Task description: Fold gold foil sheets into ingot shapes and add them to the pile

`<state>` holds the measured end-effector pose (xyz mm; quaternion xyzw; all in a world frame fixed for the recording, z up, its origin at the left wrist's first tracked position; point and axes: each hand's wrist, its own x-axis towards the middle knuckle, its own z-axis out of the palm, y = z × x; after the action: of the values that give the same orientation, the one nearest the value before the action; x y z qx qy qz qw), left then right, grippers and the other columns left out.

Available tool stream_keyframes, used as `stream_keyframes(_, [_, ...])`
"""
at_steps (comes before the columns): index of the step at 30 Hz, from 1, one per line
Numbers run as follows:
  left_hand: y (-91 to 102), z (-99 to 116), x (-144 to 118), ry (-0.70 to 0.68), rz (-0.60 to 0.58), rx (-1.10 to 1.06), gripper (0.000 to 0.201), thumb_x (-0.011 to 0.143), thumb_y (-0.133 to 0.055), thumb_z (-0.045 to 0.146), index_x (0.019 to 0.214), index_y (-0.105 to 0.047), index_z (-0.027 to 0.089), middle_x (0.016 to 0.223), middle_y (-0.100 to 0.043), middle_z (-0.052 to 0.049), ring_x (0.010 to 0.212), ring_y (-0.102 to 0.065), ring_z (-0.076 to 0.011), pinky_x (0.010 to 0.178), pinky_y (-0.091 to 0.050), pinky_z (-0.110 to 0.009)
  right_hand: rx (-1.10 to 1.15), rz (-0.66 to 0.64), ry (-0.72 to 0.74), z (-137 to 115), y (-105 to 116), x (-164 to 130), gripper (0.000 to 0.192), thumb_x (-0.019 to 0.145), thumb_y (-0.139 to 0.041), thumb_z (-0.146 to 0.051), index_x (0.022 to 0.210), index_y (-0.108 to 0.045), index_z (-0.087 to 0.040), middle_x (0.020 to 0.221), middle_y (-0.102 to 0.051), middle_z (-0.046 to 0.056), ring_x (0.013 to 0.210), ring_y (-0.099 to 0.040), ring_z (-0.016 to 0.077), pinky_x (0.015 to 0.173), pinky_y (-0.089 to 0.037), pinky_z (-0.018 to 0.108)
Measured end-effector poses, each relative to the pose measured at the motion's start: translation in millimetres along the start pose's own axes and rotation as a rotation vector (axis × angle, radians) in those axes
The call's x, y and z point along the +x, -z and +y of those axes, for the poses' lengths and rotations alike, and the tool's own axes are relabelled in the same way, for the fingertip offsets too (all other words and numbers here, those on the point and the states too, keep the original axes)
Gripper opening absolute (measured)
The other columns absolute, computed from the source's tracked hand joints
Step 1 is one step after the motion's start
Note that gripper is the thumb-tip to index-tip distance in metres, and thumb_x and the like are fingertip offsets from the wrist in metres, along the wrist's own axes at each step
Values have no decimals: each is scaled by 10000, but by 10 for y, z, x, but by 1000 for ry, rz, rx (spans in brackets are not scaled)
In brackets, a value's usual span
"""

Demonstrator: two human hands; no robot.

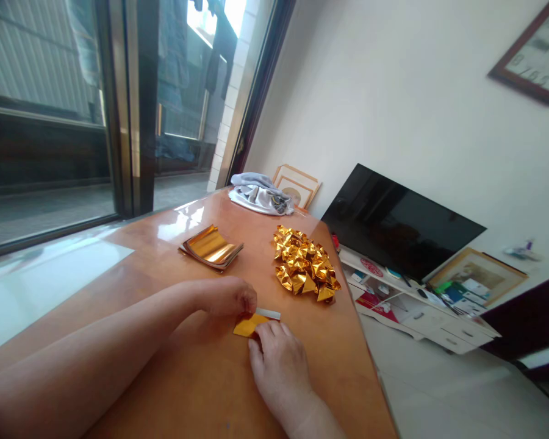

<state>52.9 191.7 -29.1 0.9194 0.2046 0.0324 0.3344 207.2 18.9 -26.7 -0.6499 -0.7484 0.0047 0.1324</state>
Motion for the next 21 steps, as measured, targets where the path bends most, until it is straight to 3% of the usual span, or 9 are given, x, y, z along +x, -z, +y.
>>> stream_keyframes(8, [76,66,-55,15,-10,28,279,715,-578,66,904,-725,210,861,-767,42,740,-654,-122,608,-451,-166,-232,-176,-24,-187,131,201,156,953,-587,-345,989,-676,-223,982,-729,63,923,-680,265,766,-471,355])
stream_keyframes(15, [104,120,-116,17,-49,67,287,662,-653,115,919,-722,223,881,-744,30,735,-646,-147,594,-464,-199,-227,-171,14,-160,123,257,196,978,-559,-356,1040,-704,-238,1013,-727,71,972,-676,261,799,-462,350])
stream_keyframes(21, [90,163,-154,-23,-90,126,340,634,-784,342,948,-736,220,1081,-700,-42,786,-655,-194,635,-507,-261,-151,-123,-33,-100,102,235,194,942,-609,-382,1074,-712,-283,992,-714,49,931,-670,245,766,-439,330])
